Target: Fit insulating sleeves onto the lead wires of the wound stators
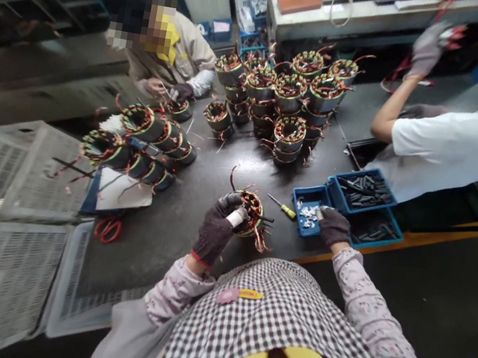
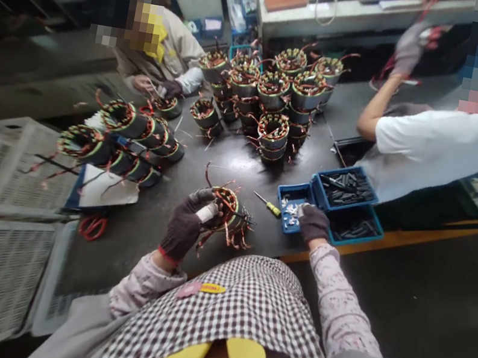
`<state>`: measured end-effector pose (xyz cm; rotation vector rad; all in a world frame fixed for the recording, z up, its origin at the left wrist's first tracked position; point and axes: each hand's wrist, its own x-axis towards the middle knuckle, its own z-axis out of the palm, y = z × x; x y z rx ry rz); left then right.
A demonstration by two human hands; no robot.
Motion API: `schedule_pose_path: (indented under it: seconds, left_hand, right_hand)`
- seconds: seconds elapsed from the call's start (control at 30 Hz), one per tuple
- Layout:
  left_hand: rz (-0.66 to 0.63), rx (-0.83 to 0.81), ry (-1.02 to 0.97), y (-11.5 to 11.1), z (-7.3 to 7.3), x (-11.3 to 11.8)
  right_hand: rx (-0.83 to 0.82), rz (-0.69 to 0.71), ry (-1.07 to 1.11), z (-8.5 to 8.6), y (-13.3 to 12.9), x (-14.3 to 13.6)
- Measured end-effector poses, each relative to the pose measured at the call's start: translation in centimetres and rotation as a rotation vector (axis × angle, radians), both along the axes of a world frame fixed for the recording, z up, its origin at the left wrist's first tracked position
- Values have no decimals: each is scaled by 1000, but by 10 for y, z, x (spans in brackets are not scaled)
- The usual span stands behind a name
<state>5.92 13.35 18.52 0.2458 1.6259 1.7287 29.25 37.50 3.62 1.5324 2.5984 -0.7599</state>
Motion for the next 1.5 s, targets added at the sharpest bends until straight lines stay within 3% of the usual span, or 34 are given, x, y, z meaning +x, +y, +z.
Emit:
schedule_pose_path:
  seconds: [0.33, 0.43, 0.63, 0.77, 0.87, 0.97, 1.1, 1.27, 1.4, 1.5]
  left_hand:
    - [-5, -58, 83, 10, -1, 0]
    - [-10, -60, 67, 10, -2, 1]
    - [22, -63, 112, 9, -2, 2]
    - [14, -63, 72, 10, 0, 3]
    - [23, -67, 36, 11, 0, 4]
    - [38, -69, 40, 12, -1, 4]
    - [41, -56, 44, 12, -1, 4]
    - [26, -54, 55, 12, -1, 2]
    - [14, -43, 56, 12, 0, 2]
    - [15, -43, 76, 12, 0, 2]
  right_hand:
    - [-22, 142, -105, 23, 27, -4]
    - [-21, 33, -22, 19, 31, -5]
    - [-139, -152, 437, 2, 31, -7]
    - [-161, -172, 469, 14, 37, -4]
    - [-68, -176, 412, 29, 47, -2]
    - [16, -86, 437, 38, 57, -1]
    - [-90, 4, 465, 39, 60, 1]
    - [75, 217, 153, 50, 59, -1]
    - [58, 300, -238, 62, 47, -16]
    - [81, 401, -213, 62, 31, -24]
